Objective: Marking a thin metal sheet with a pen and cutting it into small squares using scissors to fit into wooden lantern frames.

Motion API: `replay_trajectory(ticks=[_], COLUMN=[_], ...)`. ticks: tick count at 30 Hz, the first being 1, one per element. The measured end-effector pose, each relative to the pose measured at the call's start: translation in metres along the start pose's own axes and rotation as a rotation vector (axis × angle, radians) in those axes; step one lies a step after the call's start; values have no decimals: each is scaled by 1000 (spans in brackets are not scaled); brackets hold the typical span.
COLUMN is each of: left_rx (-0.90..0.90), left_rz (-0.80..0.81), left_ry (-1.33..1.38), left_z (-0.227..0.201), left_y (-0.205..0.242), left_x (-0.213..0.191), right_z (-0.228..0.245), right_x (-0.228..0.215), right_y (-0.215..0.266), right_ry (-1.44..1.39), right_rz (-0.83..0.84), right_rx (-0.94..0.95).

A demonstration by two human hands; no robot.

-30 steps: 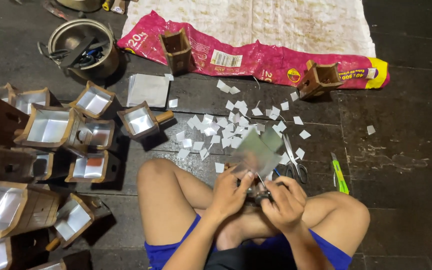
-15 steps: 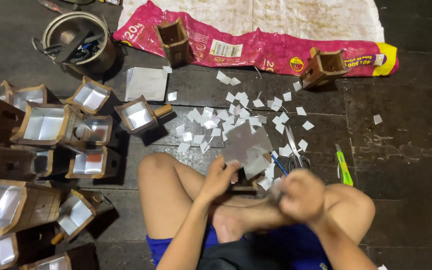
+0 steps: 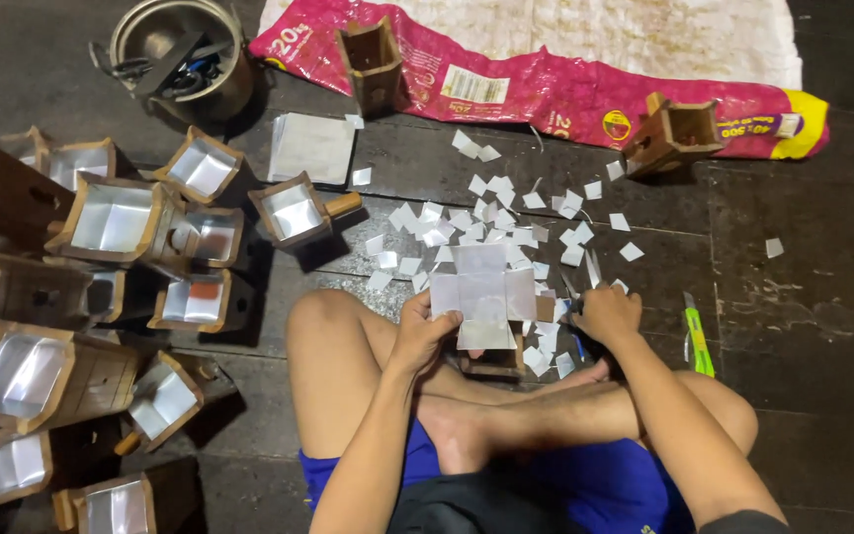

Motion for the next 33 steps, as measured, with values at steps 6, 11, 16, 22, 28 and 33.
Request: replay_trajectory(ticks=[6,11,16,22,28,33], left_rx=[-14,16,-44,-97,-137,-36], left_rz=[-31,-27,-66,-148,-119,34], left_ry=[-42,-33,-99,73,-33,-395], left_z=[39,6,17,46,44,26], left_y=[-13,-18,-18,-14,-17,-65], left_x=[-41,-16,-22,-32,-20,-3], right_z=[-13,-13,16,69,55,5], right_x=[33,49,-42,-31,-25,-78], right_y=[-24,-30,28,44,21,-17], right_ry=[-451,-482,-386,-177,-241,-1264], right_rz=[160,241,30,47,-70,-167], right_rx=[-6,-96,-143,-463,-408,-117])
Point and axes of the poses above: each hand's wrist, its own y-axis away from the middle knuckle, its own x-axis out of the palm, z = x × y, the point moved 8 cm from there along -y, towards the middle knuckle, and after that the axes turned 14 degrees about x, right-handed, at the moved point
